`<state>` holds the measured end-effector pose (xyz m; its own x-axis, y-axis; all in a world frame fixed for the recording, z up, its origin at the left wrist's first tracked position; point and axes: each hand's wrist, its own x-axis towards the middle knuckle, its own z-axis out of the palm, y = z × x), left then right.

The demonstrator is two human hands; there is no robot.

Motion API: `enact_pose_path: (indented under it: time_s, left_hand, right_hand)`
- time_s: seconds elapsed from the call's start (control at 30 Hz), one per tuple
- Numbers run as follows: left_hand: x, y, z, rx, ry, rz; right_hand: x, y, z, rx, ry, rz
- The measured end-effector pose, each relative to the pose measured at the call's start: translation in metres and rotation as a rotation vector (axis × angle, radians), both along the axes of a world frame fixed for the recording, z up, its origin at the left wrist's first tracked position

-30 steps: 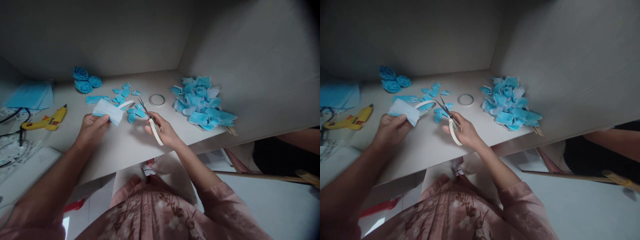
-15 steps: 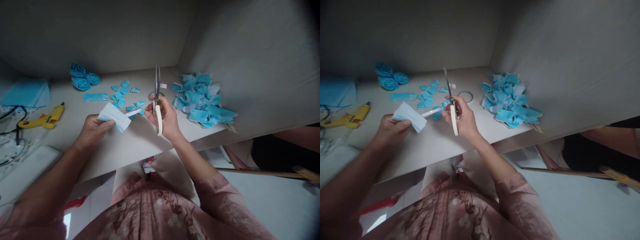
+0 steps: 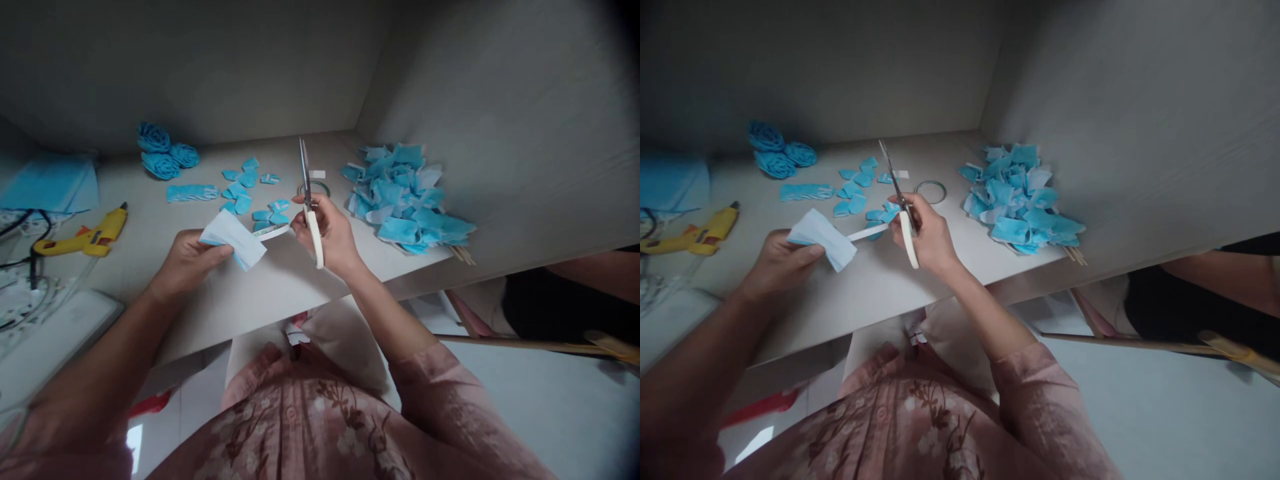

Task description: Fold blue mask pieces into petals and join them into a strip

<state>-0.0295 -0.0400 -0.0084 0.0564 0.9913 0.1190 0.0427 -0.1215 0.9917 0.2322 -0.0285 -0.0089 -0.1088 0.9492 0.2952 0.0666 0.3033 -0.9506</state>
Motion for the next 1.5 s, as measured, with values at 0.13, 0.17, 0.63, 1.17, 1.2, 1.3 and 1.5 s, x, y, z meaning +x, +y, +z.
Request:
enact_pose_path:
  time_s: [0.13, 0.17, 0.63, 1.17, 1.2, 1.3, 1.5]
  left_hand:
    - [0.0, 0.002, -0.002, 0.014, 0.001, -0.011]
    - [-0.001, 0.002, -0.003, 0.013, -0.004, -0.01]
    - [-0.002, 0.0, -0.006, -0.062, -0.08, 0.012]
    - [0.006, 0.006, 0.01, 0.039, -0.46, -0.026]
    - [0.005, 0.007, 0.011, 0.043, -0.492, -0.03]
    - [0.003, 0.01, 0.011, 0.038, -0.549, -0.019]
    - [-0.002, 0.02, 0.003, 0.089, -0.567, 0.015]
  right_hand:
    - [0.003, -0.001, 0.007, -0.031, 0.042, 0.035]
    - [0.003, -0.001, 0.008, -0.038, 0.04, 0.053]
    - [0.006, 0.001, 0.005, -0.018, -0.02, 0.1]
    - [0.009, 0.018, 0.008, -0.217, 0.187, 0.081]
    - [0.006, 0.02, 0.009, -0.234, 0.203, 0.087]
    - [0.001, 0.024, 0.009, -0.287, 0.268, 0.108]
    - [0.0, 0.025, 0.005, -0.341, 0.411, 0.212]
